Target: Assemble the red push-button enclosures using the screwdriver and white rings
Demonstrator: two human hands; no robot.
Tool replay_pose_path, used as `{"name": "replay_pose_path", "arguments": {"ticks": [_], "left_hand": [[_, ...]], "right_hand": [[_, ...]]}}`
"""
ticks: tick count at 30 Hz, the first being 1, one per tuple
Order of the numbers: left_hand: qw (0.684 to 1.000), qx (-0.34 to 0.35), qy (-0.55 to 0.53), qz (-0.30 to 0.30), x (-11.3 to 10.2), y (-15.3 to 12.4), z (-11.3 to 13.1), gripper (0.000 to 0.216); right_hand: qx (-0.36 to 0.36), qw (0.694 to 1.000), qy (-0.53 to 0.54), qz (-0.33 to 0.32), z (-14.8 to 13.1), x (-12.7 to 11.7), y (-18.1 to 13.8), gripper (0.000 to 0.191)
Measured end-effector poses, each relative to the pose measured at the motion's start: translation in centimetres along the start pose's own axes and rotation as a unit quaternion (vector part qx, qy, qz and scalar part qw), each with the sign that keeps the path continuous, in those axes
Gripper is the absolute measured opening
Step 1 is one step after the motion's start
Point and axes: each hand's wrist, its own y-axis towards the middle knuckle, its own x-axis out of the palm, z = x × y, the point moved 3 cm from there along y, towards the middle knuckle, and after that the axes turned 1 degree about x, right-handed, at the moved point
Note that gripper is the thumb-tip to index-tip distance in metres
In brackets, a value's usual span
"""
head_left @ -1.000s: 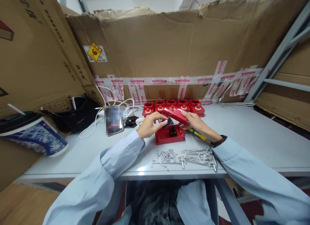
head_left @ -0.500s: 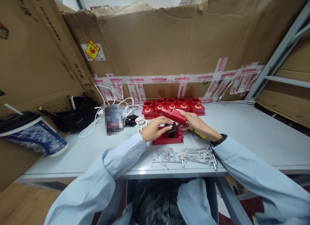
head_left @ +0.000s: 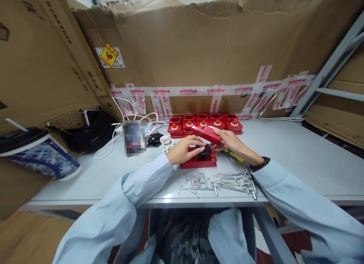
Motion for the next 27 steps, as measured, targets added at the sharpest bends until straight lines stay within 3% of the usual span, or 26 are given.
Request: {"name": "replay_pose_path", "arguments": {"ticks": [18, 23, 27], "left_hand": [[0.999, -0.019, 0.025, 0.025, 0.1, -0.2, 0.4, 0.024], [0.987, 0.021, 0.045, 0.15, -2.1, -0.2, 1.8, 0.018], [0.964, 0.01, 0.098, 0.246, -4.9, -0.4, 1.8, 0.012]], "right_hand": [[-0.052, 0.998, -0.017, 0.011, 0.7, -0.7, 0.9, 0.045], [-0.151, 0.982, -0.089, 0.067, 0.0, -1.0, 0.6, 0.047], [-0.239, 0.962, -0.113, 0.071, -0.6, -0.9, 0.0, 0.045]]}}
